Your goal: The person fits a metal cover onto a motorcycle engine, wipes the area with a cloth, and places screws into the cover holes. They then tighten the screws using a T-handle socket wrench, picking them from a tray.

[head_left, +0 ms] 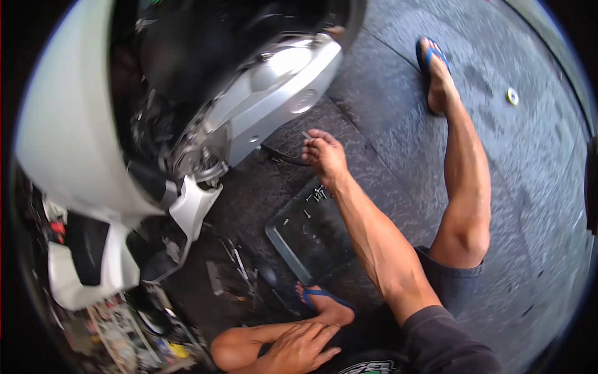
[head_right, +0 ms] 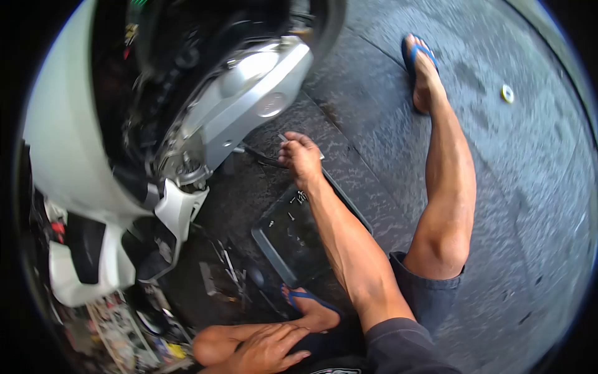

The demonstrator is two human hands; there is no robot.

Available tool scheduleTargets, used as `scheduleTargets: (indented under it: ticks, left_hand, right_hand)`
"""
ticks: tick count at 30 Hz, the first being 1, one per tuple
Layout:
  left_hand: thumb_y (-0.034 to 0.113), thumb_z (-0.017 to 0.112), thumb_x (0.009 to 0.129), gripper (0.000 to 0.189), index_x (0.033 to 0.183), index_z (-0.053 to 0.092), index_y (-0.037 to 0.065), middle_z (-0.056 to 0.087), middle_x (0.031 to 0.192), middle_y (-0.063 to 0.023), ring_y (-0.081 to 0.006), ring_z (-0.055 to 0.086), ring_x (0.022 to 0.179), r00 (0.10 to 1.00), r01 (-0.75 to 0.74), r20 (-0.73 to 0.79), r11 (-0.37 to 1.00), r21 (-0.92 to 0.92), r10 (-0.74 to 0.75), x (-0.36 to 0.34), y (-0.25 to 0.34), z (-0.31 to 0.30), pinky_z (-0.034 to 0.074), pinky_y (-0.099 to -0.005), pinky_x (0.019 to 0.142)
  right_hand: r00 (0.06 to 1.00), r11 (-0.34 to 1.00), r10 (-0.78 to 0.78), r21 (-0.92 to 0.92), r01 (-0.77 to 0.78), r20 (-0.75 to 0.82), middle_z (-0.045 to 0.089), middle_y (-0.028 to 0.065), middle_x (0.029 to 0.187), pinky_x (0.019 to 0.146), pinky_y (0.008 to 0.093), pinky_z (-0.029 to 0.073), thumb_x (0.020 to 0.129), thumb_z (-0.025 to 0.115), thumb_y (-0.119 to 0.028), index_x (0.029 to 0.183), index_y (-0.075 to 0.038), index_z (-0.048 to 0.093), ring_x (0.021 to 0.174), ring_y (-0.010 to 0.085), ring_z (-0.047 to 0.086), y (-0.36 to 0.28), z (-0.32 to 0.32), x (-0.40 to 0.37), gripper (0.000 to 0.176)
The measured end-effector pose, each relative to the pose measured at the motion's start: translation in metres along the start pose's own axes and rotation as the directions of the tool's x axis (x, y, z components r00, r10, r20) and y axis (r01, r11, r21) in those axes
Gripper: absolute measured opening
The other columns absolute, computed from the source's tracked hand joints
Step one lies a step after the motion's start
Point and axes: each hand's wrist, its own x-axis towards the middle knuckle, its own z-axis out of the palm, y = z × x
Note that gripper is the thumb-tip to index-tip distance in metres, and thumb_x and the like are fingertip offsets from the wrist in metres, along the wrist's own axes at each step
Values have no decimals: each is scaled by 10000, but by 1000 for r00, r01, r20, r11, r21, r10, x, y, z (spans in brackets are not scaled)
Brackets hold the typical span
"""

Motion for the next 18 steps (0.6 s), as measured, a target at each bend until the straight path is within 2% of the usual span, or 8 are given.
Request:
scheduleTargets:
  ticks: [1, 2, 4, 6, 8, 15, 17, 18]
  left_hand:
    - [216, 691, 857, 459, 1238, 554, -1, 607, 1165, -192, -356, 599, 1047, 999, -31, -10, 999, 26, 31, 6, -2, 5, 485, -435, 908]
    - [216, 691, 857, 459, 1238, 554, -1, 607, 1165, -192, -356, 599, 1047, 998, -28, 56, 998, 62, 25, 21, -5, 3, 485, -435, 908]
    - [266, 686, 862, 450, 1207, 566, 3, 625, 1038, -163, -335, 632, 962, 971, 75, 232, 994, -78, -55, 55, -8, -1, 510, -397, 879]
    - [255, 684, 865, 438, 1201, 566, 2, 623, 1050, -172, -352, 623, 984, 935, 171, 328, 983, -71, -139, 77, -13, 1, 508, -410, 878]
    - [245, 682, 867, 426, 1196, 565, 0, 621, 1063, -181, -369, 614, 1007, 884, 280, 405, 959, -52, -236, 94, -18, 4, 505, -422, 877]
    - [169, 675, 861, 340, 1139, 587, -6, 631, 1058, -206, -401, 603, 989, 821, 401, 474, 912, -84, -317, 122, -38, 14, 505, -452, 856]
    - [154, 670, 856, 298, 1099, 606, -6, 635, 1041, -214, -401, 606, 995, 832, 397, 463, 910, -116, -304, 125, -42, 13, 505, -453, 860]
    - [154, 670, 856, 298, 1099, 606, -6, 635, 1041, -214, -401, 606, 995, 832, 405, 458, 907, -117, -312, 126, -42, 12, 505, -453, 860]
  right_hand:
    - [1000, 998, 13, -55, -13, 0, 644, 78, 860, 596, 263, 547, 888, 564, -37, 1189, 24, 556, 690, 132, 619, 6, -3, -2, 307]
    - [999, 999, 45, -5, -45, 13, 649, 78, 863, 612, 258, 554, 892, 571, -39, 1184, 30, 569, 705, 129, 626, 13, -7, -1, 300]
    - [995, 992, 94, 80, -96, 38, 659, 80, 876, 645, 256, 567, 898, 586, -42, 1162, 39, 598, 736, 131, 638, 26, -8, -2, 276]
    - [988, 983, 132, 119, -140, 75, 667, 95, 953, 714, 280, 587, 916, 605, -59, 1203, 32, 587, 802, 152, 654, 28, -2, -2, 301]
    - [989, 971, 137, 190, -147, 64, 678, 98, 935, 672, 269, 569, 895, 603, -37, 1160, 41, 621, 775, 150, 647, 36, 12, -1, 277]
    - [984, 980, 151, 120, -161, 92, 676, 148, 1047, 733, 297, 557, 888, 614, -48, 1184, 79, 606, 846, 183, 656, 64, 45, 17, 322]
    - [982, 982, 155, 88, -165, 109, 674, 157, 1047, 740, 298, 555, 889, 586, -34, 1193, 89, 597, 856, 185, 653, 67, 49, 19, 328]
    - [989, 988, 129, 79, -135, 74, 690, 137, 956, 690, 287, 535, 873, 595, -42, 1162, 74, 625, 766, 166, 644, 73, 51, 20, 313]
